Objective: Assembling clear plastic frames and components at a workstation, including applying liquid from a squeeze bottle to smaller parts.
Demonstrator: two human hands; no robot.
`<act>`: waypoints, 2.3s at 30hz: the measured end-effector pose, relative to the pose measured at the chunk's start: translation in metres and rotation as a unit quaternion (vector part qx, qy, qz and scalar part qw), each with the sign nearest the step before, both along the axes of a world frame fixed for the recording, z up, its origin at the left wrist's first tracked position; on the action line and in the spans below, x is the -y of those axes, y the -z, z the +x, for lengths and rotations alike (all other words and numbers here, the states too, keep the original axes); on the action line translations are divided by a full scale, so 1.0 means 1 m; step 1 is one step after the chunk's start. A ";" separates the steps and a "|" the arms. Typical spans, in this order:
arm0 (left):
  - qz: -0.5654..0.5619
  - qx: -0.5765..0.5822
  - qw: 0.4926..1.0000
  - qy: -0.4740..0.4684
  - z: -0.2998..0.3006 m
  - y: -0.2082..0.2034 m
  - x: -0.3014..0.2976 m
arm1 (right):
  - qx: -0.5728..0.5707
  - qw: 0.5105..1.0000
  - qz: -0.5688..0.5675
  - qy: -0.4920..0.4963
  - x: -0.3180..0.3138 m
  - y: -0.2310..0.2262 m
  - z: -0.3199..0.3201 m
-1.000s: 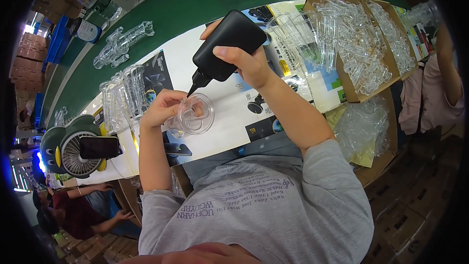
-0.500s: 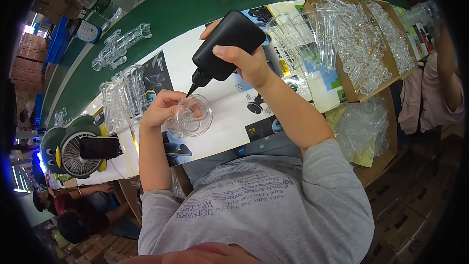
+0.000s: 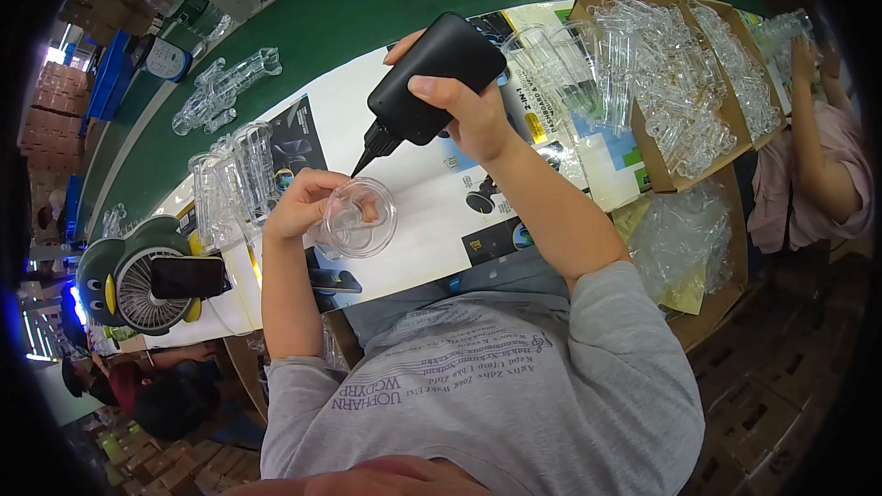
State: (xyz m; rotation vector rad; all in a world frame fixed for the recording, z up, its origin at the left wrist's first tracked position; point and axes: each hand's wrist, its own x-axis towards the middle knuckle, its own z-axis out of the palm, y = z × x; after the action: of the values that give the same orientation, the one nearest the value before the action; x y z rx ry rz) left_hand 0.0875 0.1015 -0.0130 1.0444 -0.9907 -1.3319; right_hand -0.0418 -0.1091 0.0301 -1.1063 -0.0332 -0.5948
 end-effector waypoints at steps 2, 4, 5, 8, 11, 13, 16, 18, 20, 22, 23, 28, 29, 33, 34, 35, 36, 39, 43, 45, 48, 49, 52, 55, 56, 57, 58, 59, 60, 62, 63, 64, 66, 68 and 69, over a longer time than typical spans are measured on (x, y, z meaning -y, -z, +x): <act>-0.001 0.005 1.000 -0.003 0.000 0.000 0.000 | -0.001 1.000 0.011 -0.009 0.002 0.000 0.001; -0.003 0.011 1.000 -0.006 0.000 0.000 0.000 | 0.001 0.999 0.033 -0.003 0.003 0.002 0.002; 0.000 0.006 1.000 -0.013 0.000 0.001 0.000 | 0.001 0.999 0.033 -0.004 0.003 0.003 0.003; 0.001 0.020 0.999 -0.046 0.001 0.000 -0.002 | -0.002 0.999 0.047 -0.004 0.003 0.005 0.005; -0.034 0.014 0.992 -0.123 0.000 0.005 0.002 | -0.007 0.996 0.082 0.033 0.002 0.006 0.008; -0.067 -0.009 0.982 -0.175 0.000 0.007 0.006 | -0.056 0.990 0.045 0.118 0.004 0.007 0.011; -0.060 -0.076 0.946 -0.310 0.008 0.013 0.003 | -0.064 0.987 0.063 0.134 0.005 0.016 0.022; -0.077 -0.101 0.939 -0.319 0.011 0.015 0.005 | -0.074 0.987 0.091 0.114 0.011 0.022 0.027; -0.093 -0.126 0.931 -0.329 0.012 0.015 0.006 | -0.084 0.989 0.034 0.116 0.012 0.026 0.032; -0.089 -0.146 0.924 -0.342 0.010 0.012 0.008 | -0.135 0.982 -0.076 0.106 0.013 0.032 0.035; -0.090 -0.145 0.924 -0.342 0.010 0.011 0.007 | -0.134 0.982 -0.077 0.105 0.012 0.039 0.037; -0.106 -0.143 0.925 -0.335 0.007 0.009 0.009 | -0.160 0.837 -0.495 0.171 0.004 0.062 0.042; -0.108 -0.143 0.925 -0.336 0.008 0.009 0.008 | -0.166 0.796 -0.554 0.176 0.001 0.061 0.044; -0.121 -0.143 0.917 -0.353 0.008 0.006 0.007 | -0.223 0.825 -0.502 0.132 -0.006 0.053 0.041; -0.124 -0.153 0.909 -0.366 0.008 0.005 0.008 | -0.222 0.825 -0.503 0.131 -0.007 0.052 0.041; -0.125 -0.153 0.909 -0.367 0.008 0.006 0.008 | -0.214 0.825 -0.508 0.124 -0.009 0.052 0.040; -0.133 -0.164 0.900 -0.380 0.009 0.007 0.009 | -0.205 0.825 -0.514 0.117 -0.010 0.052 0.039; -0.148 -0.178 0.885 -0.403 0.010 0.006 0.009 | -0.156 0.797 -0.575 0.098 -0.015 0.054 0.037; -0.162 -0.186 0.872 -0.423 0.012 0.008 0.007 | -0.089 0.853 -0.513 0.045 -0.026 0.044 0.033; -0.167 -0.197 0.872 -0.417 0.010 0.007 0.008 | -0.065 0.864 -0.498 0.034 -0.032 0.040 0.031; -0.188 -0.199 0.880 -0.389 0.007 0.008 0.008 | -0.091 0.882 -0.463 0.004 -0.049 0.036 0.026; -0.204 -0.191 0.887 -0.368 0.006 0.008 0.008 | -0.090 0.882 -0.463 0.005 -0.052 0.037 0.027; -0.184 -0.162 0.914 -0.324 -0.004 0.002 0.011 | -0.152 0.867 -0.475 0.010 -0.050 0.042 0.026; -0.151 -0.136 0.914 -0.351 -0.010 -0.006 0.020 | -0.109 0.842 -0.524 0.060 -0.033 0.057 0.031; -0.159 -0.112 0.912 -0.360 -0.008 -0.004 0.019 | -0.122 0.859 -0.488 0.095 -0.031 0.053 0.034; -0.162 -0.111 0.912 -0.360 -0.006 -0.003 0.017 | -0.135 0.873 -0.450 0.129 -0.029 0.050 0.036; -0.149 -0.111 0.908 -0.375 -0.003 -0.003 0.014 | -0.131 0.918 -0.357 0.113 -0.025 0.045 0.038; -0.138 -0.112 0.905 -0.387 -0.001 -0.002 0.014 | -0.186 0.959 -0.201 0.070 -0.017 0.048 0.044; -0.128 -0.106 0.904 -0.395 -0.001 -0.003 0.014 | -0.202 0.968 -0.124 0.076 -0.006 0.045 0.050; -0.120 -0.113 0.902 -0.399 0.001 -0.005 0.012 | -0.215 0.972 -0.049 0.081 0.019 0.041 0.065; -0.110 -0.123 0.900 -0.404 0.001 -0.005 0.012 | -0.203 0.977 0.014 0.063 0.033 0.040 0.072; -0.112 -0.122 0.899 -0.404 0.001 -0.006 0.011 | -0.189 0.978 0.076 0.044 0.045 0.039 0.080; -0.099 -0.127 0.906 -0.391 0.003 -0.005 0.009 | -0.192 0.977 0.082 0.038 0.068 0.040 0.102; -0.099 -0.126 0.912 -0.378 0.005 -0.003 0.010 | -0.194 0.977 0.087 0.035 0.089 0.043 0.127; -0.095 -0.124 0.918 -0.364 0.005 -0.003 0.011 | -0.176 0.975 0.128 0.032 0.098 0.041 0.138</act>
State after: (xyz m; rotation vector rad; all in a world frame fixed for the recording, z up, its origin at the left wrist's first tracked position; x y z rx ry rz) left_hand 0.0923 0.0910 -0.0097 0.9315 -0.4464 -0.7066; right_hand 0.0958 -0.2074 -0.0111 -0.9490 0.3782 -0.4386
